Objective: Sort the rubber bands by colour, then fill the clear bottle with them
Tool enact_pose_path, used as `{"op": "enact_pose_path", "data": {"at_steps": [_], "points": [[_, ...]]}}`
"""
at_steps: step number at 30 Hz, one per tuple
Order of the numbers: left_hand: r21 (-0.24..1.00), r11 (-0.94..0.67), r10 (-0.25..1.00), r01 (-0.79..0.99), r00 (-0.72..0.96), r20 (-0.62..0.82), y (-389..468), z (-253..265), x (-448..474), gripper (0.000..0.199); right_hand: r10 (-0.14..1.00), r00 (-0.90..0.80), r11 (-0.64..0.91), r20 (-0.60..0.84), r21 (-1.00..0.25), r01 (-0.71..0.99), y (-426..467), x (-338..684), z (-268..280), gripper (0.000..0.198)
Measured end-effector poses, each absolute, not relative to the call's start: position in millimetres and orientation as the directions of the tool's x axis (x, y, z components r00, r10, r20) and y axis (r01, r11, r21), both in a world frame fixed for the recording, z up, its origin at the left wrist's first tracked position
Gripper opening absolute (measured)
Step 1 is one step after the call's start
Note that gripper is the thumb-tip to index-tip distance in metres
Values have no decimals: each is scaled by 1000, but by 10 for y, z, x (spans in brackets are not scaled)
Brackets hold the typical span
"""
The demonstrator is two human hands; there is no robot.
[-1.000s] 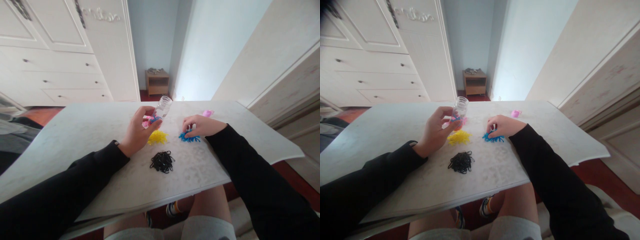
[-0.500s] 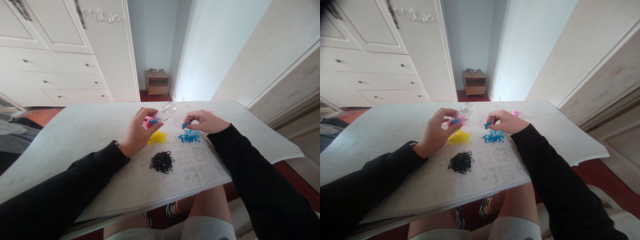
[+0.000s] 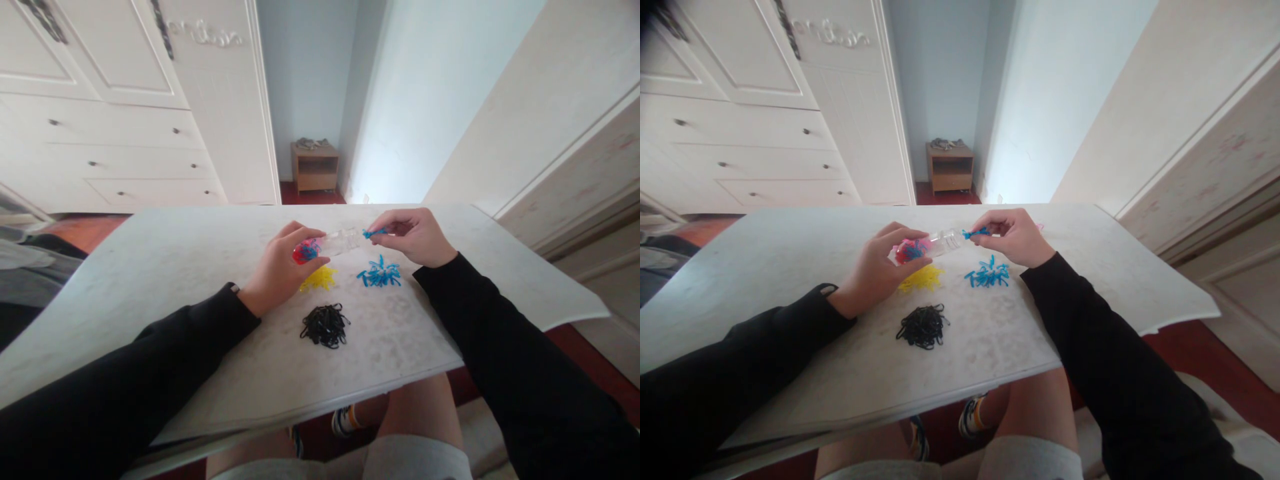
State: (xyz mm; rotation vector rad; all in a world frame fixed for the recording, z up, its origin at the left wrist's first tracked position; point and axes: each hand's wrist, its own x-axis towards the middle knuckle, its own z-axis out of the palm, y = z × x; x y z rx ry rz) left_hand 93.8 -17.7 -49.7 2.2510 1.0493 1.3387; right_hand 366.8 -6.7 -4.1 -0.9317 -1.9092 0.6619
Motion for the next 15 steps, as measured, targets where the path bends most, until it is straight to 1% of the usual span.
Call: {"op": "enact_pose_path", "data": {"at_steps": [4, 8, 10, 13, 15], "points": [[590, -665, 743, 458, 321, 588, -197, -475, 941, 31, 732, -406, 673, 547, -671, 311, -80, 3575, -70, 13], [587, -659, 748, 470, 335, 572, -204, -470, 941, 30, 679, -429, 734, 595, -544, 407, -95, 3528, -81, 7], [585, -666, 743, 463, 339, 577, -200, -477, 939, 31, 707, -409, 707, 577, -558, 435, -106, 3518, -82, 10], [581, -680, 731, 447, 344, 590, -193, -486, 937, 33, 774, -357, 634, 524, -631, 448, -125, 3504, -81, 23], [581, -684, 727, 441, 346, 593, -193, -486, 937, 32, 788, -339, 615, 513, -661, 429, -135, 3494, -76, 30]]}}
